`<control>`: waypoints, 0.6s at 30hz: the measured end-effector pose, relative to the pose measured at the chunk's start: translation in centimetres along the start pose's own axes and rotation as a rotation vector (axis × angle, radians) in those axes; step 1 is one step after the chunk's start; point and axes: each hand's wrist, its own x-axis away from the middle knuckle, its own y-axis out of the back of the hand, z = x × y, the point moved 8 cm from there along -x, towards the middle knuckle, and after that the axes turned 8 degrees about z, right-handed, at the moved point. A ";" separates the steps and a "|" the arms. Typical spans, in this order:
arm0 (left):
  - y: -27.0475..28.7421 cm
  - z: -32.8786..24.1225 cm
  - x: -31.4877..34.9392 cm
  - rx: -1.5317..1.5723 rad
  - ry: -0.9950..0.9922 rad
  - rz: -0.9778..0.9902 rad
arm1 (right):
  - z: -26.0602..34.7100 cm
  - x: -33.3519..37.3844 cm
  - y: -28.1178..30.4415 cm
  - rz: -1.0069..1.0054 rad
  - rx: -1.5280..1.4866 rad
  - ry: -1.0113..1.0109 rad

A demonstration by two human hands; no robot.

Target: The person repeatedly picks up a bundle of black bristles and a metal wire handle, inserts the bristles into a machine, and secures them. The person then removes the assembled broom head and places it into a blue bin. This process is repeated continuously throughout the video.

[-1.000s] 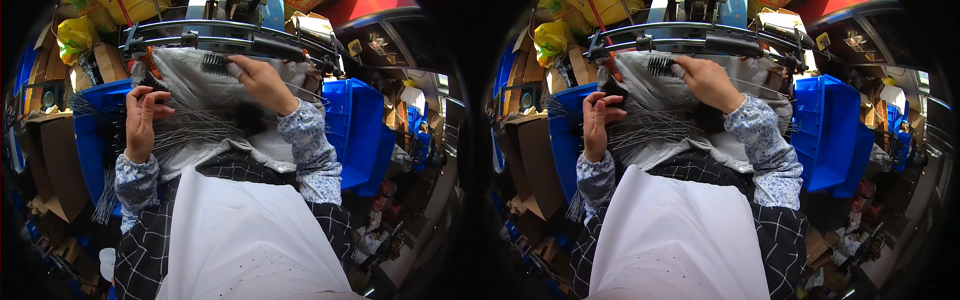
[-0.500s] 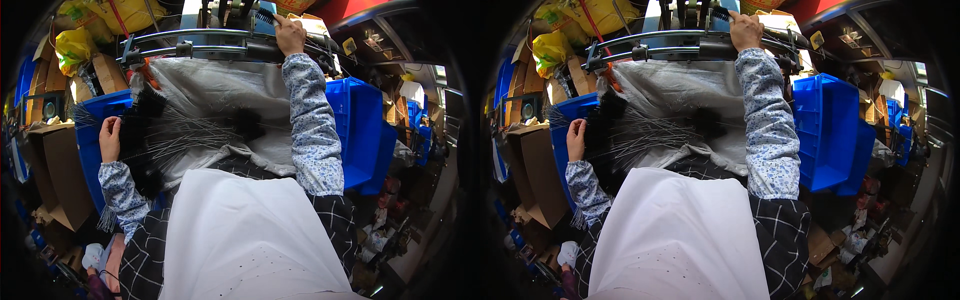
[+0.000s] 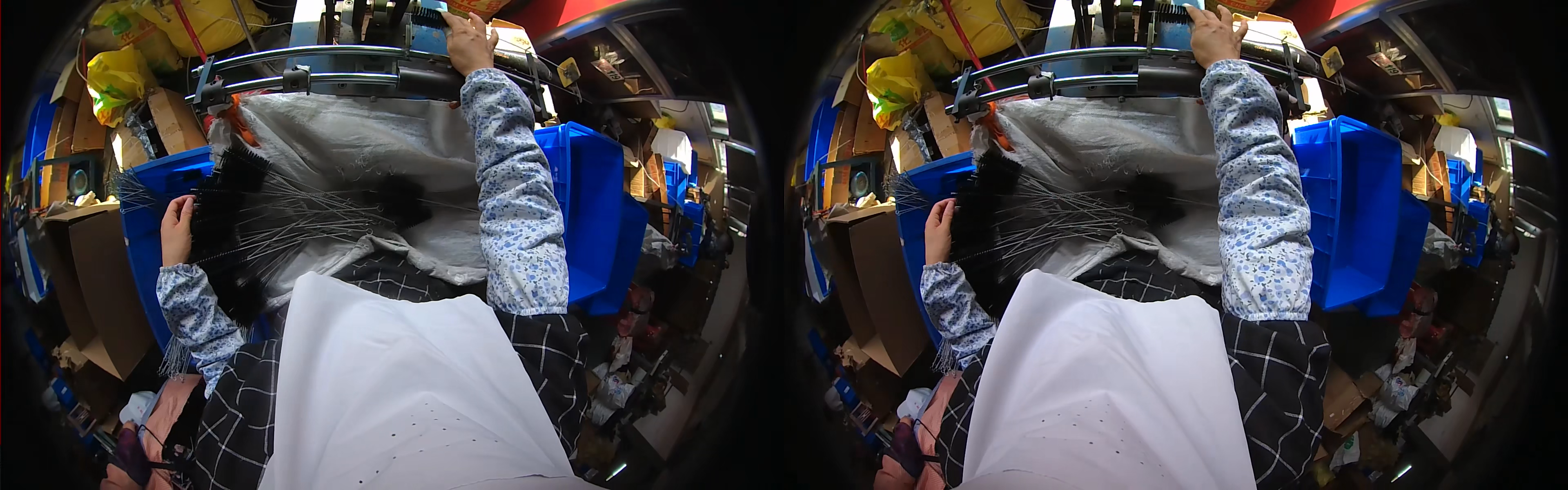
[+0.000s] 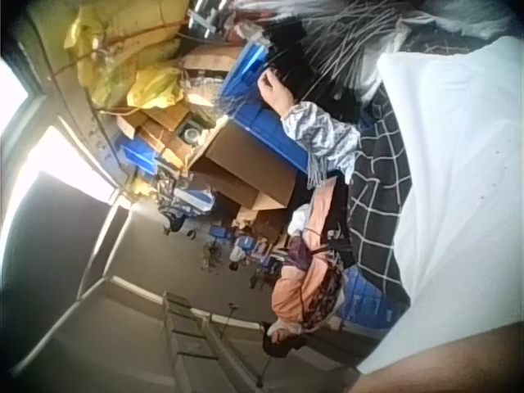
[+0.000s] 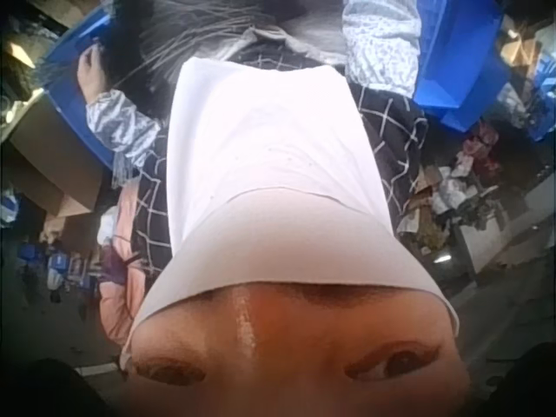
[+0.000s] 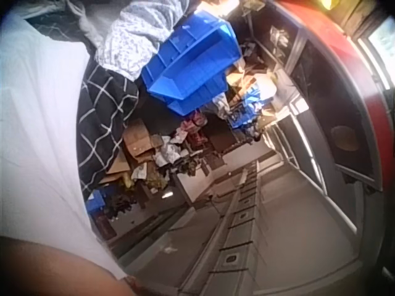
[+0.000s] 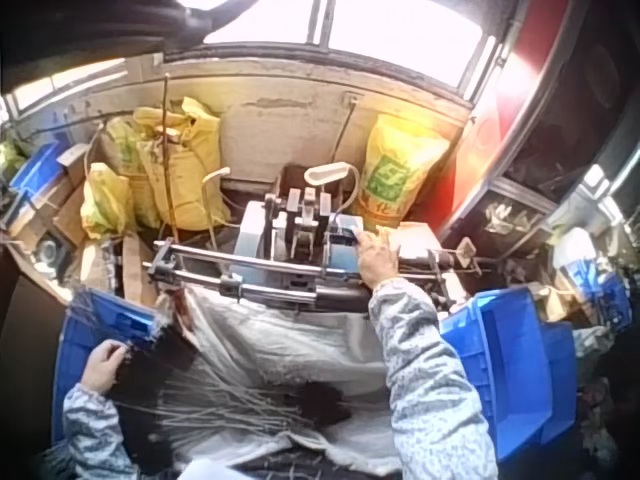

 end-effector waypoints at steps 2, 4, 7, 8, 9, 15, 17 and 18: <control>0.1 1.0 -0.3 -0.057 0.047 0.046 | -0.2 1.2 1.5 -0.073 0.044 -0.030; 0.2 0.5 0.0 -0.045 0.043 0.030 | -1.0 2.2 2.0 -0.047 0.005 -0.158; 0.3 -1.4 0.4 -0.060 0.003 -0.048 | -1.8 3.2 2.3 -0.016 -0.125 -0.216; 0.5 -1.7 0.6 -0.055 -0.018 -0.088 | -1.8 3.1 2.1 -0.019 -0.192 -0.220; 0.8 -2.0 0.8 -0.049 -0.037 -0.128 | -1.7 3.0 2.0 -0.022 -0.260 -0.222; 6.7 -2.8 2.5 -0.116 -0.158 -0.545 | 1.0 2.4 2.5 -0.050 -0.267 -0.206; 9.5 -3.2 3.9 0.052 -0.241 -0.592 | 1.9 2.2 2.2 -0.058 -0.277 -0.202; 10.9 -3.4 4.7 0.208 -0.315 -0.634 | 2.2 2.1 2.3 -0.068 -0.283 -0.195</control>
